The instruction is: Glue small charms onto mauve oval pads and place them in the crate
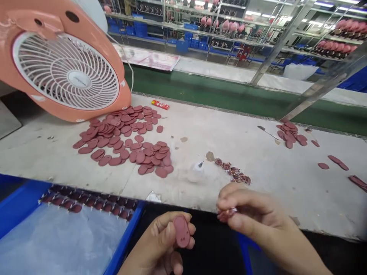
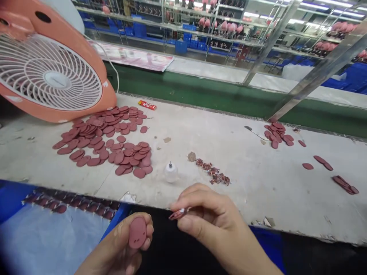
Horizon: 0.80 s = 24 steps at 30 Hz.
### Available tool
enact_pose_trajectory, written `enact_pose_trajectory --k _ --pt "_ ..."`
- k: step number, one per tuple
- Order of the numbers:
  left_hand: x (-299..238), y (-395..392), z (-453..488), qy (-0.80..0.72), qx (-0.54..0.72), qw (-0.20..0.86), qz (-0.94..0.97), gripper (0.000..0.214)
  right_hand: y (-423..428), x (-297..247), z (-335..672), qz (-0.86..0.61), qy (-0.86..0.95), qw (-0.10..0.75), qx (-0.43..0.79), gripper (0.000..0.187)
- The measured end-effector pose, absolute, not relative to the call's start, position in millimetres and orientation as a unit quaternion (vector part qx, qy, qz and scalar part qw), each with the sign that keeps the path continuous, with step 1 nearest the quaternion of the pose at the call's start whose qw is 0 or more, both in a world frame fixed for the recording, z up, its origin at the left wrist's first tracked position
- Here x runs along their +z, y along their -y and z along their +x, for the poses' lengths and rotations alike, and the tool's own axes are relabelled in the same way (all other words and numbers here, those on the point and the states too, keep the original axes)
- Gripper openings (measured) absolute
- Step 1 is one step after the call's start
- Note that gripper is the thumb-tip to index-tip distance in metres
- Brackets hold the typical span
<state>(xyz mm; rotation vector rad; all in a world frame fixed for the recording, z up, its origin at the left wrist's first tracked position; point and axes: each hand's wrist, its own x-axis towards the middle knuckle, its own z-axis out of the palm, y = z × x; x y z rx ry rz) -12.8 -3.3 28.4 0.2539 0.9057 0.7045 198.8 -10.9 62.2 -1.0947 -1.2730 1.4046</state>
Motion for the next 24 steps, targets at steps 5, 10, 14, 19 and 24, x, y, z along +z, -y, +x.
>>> enact_pose_trajectory --k 5,10,14,19,24 --pt "23.5 12.8 -16.5 -0.410 0.324 0.845 0.111 0.039 17.5 61.7 177.8 -0.465 0.542 0.429 0.554 0.020" --pt "34.9 12.5 -13.9 -0.409 0.330 0.844 0.105 0.035 17.6 67.3 174.6 -0.447 0.632 0.403 0.488 0.028" --pt "36.6 11.4 -12.6 -0.408 0.317 0.850 0.107 0.036 14.6 66.1 174.3 -0.437 0.654 0.382 0.485 0.028" --pt "33.6 11.0 -12.5 -0.404 0.312 0.853 0.112 0.036 12.0 66.2 173.8 -0.433 0.668 0.361 0.486 0.030" --pt "32.6 9.7 -11.8 -0.413 0.308 0.850 0.108 0.035 7.5 66.2 173.9 -0.428 0.677 0.352 0.485 0.030"
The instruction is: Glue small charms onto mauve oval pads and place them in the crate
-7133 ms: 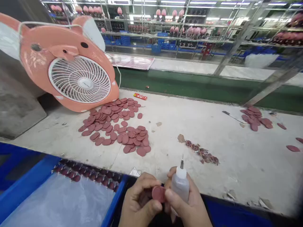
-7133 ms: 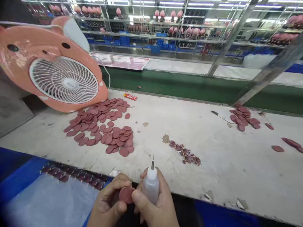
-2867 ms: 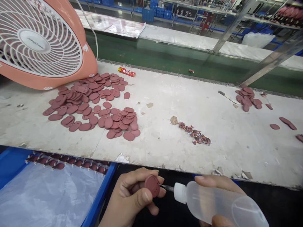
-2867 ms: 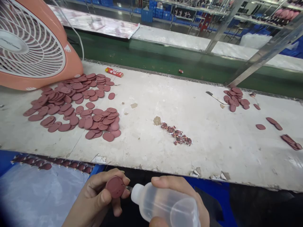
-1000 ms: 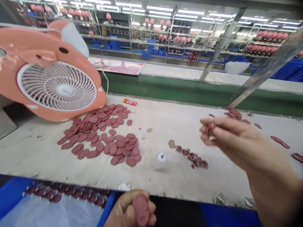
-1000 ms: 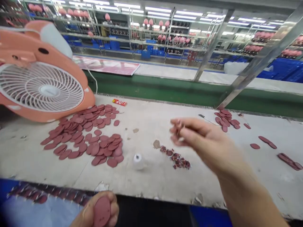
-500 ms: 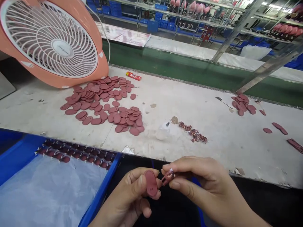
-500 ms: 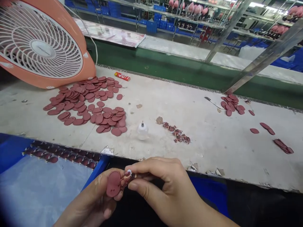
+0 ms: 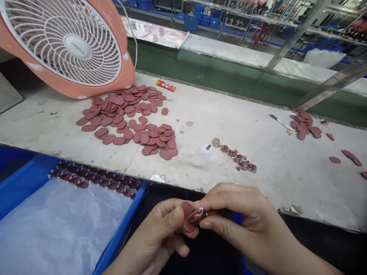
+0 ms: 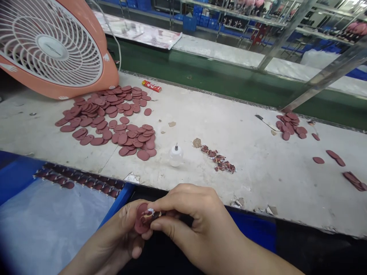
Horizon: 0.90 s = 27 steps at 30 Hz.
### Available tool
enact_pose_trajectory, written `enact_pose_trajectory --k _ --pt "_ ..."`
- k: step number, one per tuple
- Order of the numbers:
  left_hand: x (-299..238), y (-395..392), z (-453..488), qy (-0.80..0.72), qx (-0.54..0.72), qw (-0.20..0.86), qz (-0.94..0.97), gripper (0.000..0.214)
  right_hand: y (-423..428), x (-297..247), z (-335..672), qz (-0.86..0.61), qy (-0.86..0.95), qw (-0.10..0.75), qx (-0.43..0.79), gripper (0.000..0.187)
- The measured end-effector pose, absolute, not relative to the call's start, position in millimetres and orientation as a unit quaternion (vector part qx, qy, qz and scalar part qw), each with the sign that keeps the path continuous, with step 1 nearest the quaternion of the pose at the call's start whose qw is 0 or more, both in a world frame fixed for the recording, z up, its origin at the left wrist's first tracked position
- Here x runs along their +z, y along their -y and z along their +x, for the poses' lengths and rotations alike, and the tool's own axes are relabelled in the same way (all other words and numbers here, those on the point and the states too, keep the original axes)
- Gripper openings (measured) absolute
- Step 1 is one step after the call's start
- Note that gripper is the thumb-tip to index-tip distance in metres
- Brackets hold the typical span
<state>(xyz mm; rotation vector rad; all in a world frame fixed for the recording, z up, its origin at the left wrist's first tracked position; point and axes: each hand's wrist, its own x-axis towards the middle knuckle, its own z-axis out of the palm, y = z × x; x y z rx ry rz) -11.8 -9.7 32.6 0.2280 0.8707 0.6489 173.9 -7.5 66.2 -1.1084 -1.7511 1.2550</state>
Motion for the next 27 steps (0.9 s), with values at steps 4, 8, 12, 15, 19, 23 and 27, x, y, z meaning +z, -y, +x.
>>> enact_pose_trajectory --k 4,8,12,15,19,23,27 --pt "28.3 9.6 -10.7 -0.406 0.316 0.851 0.104 0.035 5.0 66.6 174.7 -0.420 0.690 0.348 0.476 0.032" --pt "25.6 9.0 -9.9 -0.396 0.320 0.854 0.106 0.034 4.2 67.5 175.0 -0.411 0.701 0.340 0.473 0.032" --pt "29.7 7.6 -9.9 -0.405 0.316 0.852 0.102 0.034 2.8 67.9 173.8 -0.408 0.707 0.339 0.467 0.033" --pt "32.4 7.3 -10.7 -0.412 0.313 0.850 0.103 0.034 1.7 68.1 173.1 -0.408 0.711 0.331 0.467 0.032" --pt "27.6 7.8 -13.2 -0.405 0.307 0.855 0.103 0.031 1.0 69.0 173.9 -0.406 0.720 0.322 0.461 0.029" --pt "18.3 10.0 -14.8 -0.381 0.313 0.863 0.110 0.027 0.6 71.3 174.4 -0.403 0.730 0.313 0.455 0.027" --pt "16.8 12.1 -13.7 -0.383 0.322 0.859 0.106 0.029 -0.9 73.1 172.6 -0.404 0.737 0.310 0.445 0.024"
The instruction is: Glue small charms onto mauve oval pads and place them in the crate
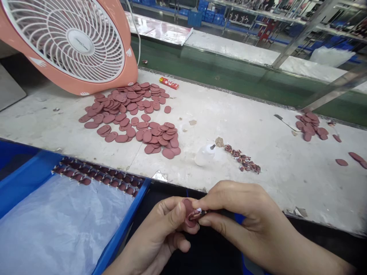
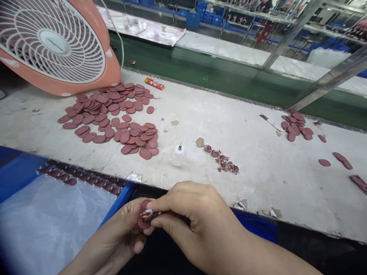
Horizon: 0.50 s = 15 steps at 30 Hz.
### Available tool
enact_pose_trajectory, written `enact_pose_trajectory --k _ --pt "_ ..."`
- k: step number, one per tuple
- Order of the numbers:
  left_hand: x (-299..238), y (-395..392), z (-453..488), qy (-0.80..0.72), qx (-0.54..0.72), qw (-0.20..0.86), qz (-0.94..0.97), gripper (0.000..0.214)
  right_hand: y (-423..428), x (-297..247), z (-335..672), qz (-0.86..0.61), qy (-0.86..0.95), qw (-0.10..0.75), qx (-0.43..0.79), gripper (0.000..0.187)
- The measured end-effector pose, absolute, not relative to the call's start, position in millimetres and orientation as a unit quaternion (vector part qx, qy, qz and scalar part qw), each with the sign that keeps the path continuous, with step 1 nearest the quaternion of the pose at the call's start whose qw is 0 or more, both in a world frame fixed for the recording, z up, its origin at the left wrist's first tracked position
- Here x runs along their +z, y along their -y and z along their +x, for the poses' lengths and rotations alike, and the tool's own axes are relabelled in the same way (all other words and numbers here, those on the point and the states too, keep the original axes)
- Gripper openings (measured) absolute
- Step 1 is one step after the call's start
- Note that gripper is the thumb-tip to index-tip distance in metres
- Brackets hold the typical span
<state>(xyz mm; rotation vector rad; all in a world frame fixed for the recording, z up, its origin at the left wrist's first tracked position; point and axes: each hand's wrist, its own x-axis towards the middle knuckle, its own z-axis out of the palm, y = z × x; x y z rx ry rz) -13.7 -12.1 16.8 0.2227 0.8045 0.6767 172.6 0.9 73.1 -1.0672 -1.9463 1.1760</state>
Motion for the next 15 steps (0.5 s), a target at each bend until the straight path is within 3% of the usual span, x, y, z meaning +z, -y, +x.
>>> enact_pose_trajectory --k 8,15 --pt "20.8 11.8 -10.8 -0.387 0.341 0.852 0.092 0.033 -4.4 76.2 170.8 -0.383 0.787 0.293 0.385 0.012" --pt "31.9 20.0 -12.0 -0.361 0.360 0.854 0.102 0.031 11.9 72.4 168.1 -0.364 0.805 0.358 0.304 0.011"
